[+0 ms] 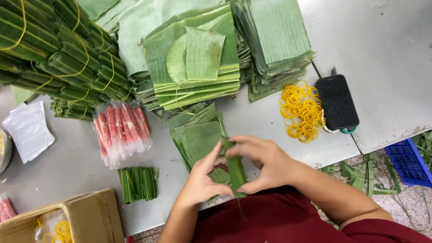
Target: The person wraps sticks of meat in banana leaves by hand, rolling them tightly and securing the ends with elastic bands.
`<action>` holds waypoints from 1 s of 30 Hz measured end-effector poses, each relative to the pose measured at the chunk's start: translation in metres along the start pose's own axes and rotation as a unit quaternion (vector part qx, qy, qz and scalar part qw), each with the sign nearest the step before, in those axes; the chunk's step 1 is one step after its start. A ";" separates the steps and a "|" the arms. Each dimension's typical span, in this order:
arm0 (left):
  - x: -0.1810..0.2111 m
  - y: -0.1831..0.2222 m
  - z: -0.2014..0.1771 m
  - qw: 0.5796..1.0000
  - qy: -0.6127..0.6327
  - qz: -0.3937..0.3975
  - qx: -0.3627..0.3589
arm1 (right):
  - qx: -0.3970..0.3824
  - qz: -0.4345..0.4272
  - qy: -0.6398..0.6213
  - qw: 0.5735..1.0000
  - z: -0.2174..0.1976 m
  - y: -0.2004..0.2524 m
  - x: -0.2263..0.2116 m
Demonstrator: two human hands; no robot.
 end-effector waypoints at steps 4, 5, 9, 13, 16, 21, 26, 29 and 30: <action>-0.004 0.004 -0.004 0.997 -0.004 -0.016 0.081 | -0.003 0.001 0.038 0.999 0.016 -0.002 -0.002; -0.006 0.005 -0.001 0.995 0.026 -0.026 0.095 | -0.001 -0.021 0.098 0.995 0.021 -0.004 -0.004; -0.017 0.013 0.002 0.973 0.165 -0.109 0.122 | 0.005 -0.199 0.094 0.975 0.035 -0.007 -0.020; -0.027 0.017 0.006 0.961 0.242 -0.134 0.027 | -0.025 -0.193 0.033 0.980 0.040 -0.010 -0.024; -0.040 0.014 0.009 0.952 0.281 -0.119 0.002 | -0.030 -0.112 -0.019 0.993 0.043 -0.012 -0.025; -0.070 0.027 0.023 0.904 0.362 -0.225 0.039 | 0.049 -0.172 0.108 0.978 0.039 -0.011 -0.031; -0.053 0.027 0.024 0.886 0.402 -0.232 0.015 | 0.039 -0.180 0.114 0.976 0.040 -0.012 -0.025; -0.029 0.026 -0.001 0.978 0.082 -0.145 0.125 | 0.070 -0.072 0.044 0.994 0.033 -0.003 -0.004; -0.017 0.027 -0.002 0.985 -0.065 -0.107 0.122 | 0.091 -0.031 0.017 0.995 0.030 0.001 0.004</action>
Point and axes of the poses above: each hand's wrist, its own y-axis away from the middle knuckle, its own z-axis out of the palm, x = y × z, the point moved 6 cm from there along -y, towards the middle knuckle, and after that the axes turned 4 degrees about x, right-handed, at the moved point
